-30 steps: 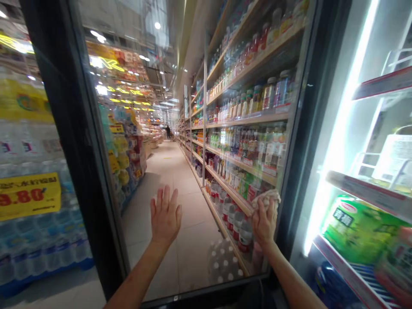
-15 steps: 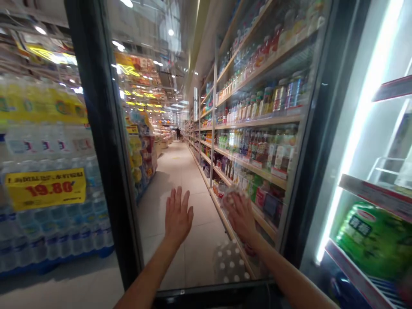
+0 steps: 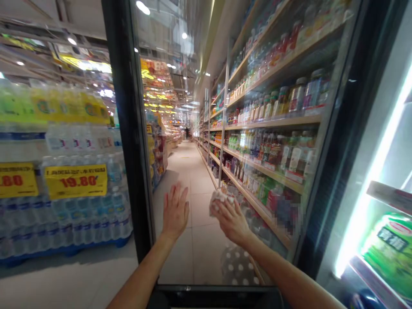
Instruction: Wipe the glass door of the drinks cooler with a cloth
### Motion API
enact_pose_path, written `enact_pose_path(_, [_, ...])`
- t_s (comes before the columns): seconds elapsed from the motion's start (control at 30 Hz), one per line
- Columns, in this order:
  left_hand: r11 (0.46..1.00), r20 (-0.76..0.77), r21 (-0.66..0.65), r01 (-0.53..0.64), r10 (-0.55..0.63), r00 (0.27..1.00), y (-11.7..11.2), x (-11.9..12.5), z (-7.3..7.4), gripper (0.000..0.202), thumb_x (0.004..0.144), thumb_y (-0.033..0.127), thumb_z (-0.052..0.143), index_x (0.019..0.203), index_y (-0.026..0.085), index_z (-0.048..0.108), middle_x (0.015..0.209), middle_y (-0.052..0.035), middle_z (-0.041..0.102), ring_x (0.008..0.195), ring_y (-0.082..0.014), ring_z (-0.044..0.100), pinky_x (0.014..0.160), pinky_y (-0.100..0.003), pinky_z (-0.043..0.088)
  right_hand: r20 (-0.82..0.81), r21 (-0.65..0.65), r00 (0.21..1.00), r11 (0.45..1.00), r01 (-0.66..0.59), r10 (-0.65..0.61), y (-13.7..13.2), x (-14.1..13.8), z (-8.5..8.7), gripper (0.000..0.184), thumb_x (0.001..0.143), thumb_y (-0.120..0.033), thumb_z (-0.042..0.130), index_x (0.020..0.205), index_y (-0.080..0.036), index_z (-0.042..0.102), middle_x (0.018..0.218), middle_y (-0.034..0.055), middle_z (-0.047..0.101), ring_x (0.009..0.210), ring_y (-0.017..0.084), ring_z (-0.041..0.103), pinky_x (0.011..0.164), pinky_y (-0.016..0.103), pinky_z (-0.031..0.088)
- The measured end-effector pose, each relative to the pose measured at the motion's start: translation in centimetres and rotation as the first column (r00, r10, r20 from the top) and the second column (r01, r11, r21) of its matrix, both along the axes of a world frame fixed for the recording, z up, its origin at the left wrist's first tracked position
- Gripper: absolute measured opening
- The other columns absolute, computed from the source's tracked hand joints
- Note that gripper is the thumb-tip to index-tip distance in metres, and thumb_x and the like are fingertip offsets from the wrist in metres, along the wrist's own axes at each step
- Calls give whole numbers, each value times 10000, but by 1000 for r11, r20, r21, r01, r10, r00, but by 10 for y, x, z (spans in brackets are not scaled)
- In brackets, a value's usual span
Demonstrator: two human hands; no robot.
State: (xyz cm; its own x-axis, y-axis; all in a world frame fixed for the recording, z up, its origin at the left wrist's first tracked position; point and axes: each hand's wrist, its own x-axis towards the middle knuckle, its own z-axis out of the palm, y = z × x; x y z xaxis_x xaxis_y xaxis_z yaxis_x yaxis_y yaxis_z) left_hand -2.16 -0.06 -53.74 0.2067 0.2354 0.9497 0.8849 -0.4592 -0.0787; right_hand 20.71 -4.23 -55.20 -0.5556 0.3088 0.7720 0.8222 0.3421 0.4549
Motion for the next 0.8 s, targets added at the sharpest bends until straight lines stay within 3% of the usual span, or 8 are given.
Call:
enact_pose_path(0.07, [1000,-22,14,-16,16,1000,-1,-2,-4,477,854,152,400,1329,162,358,1409,-152,344,1357,-229,184,1073,-455,230,107,-36,991,996,-79,82,1,-4,-12,440,818,-227,461,1253,-287,489,1313,0,510,1232,188,407,1112,424,143])
enact_pose_path(0.1, [1000,-28,20,-18,19,999,-1,-3,-5,486,853,148,398,1336,173,347,1409,-146,345,1354,-228,197,1070,-453,240,112,-37,989,995,-93,97,4,-6,-7,435,818,-232,463,1248,-292,493,1318,-2,506,1235,184,404,1113,423,140])
enact_pose_path(0.23, [999,0,43,-7,7,1000,-1,-5,-4,523,853,132,389,1362,204,293,1413,-142,338,1345,-236,229,1052,-470,280,-137,54,991,999,-2,9,18,-20,57,471,794,-246,506,1261,-296,479,1364,36,452,1287,236,340,1095,491,129])
enact_pose_path(0.3, [999,26,38,3,-4,1000,-2,-5,-4,528,856,128,382,1367,213,279,1412,-143,334,1344,-239,233,1046,-479,294,-213,72,977,997,39,-23,21,-28,76,507,787,-231,512,1288,-284,453,1394,57,410,1302,265,314,1084,521,134])
enact_pose_path(0.37, [1000,35,24,10,-11,999,-4,-6,-5,523,858,128,373,1365,218,279,1407,-140,341,1341,-240,240,1043,-483,301,-160,48,987,999,9,-1,19,-34,66,525,798,-219,495,1315,-273,420,1396,58,408,1298,262,320,1084,519,148])
enact_pose_path(0.5, [1000,20,11,9,-9,1000,-5,-13,-10,502,850,115,366,1342,204,323,1388,-138,372,1332,-236,263,1043,-470,307,120,-65,982,988,-139,146,7,-33,3,503,820,-205,453,1321,-236,411,1362,17,459,1259,192,376,1097,427,213])
enact_pose_path(0.57, [1000,0,13,9,-9,1000,-5,-17,-12,495,841,105,372,1327,196,348,1379,-138,386,1331,-229,266,1050,-457,301,201,-85,962,982,-168,182,6,-33,-7,472,825,-182,435,1293,-240,445,1370,-15,450,1259,168,374,1100,396,220])
enact_pose_path(0.8, [998,61,16,55,-56,997,-8,-20,-12,489,829,86,396,1308,178,362,1388,-151,358,1323,-239,276,1049,-478,299,-168,61,984,997,-52,61,25,-59,75,483,819,-237,481,1301,-245,442,1399,66,403,1318,263,284,1084,523,150])
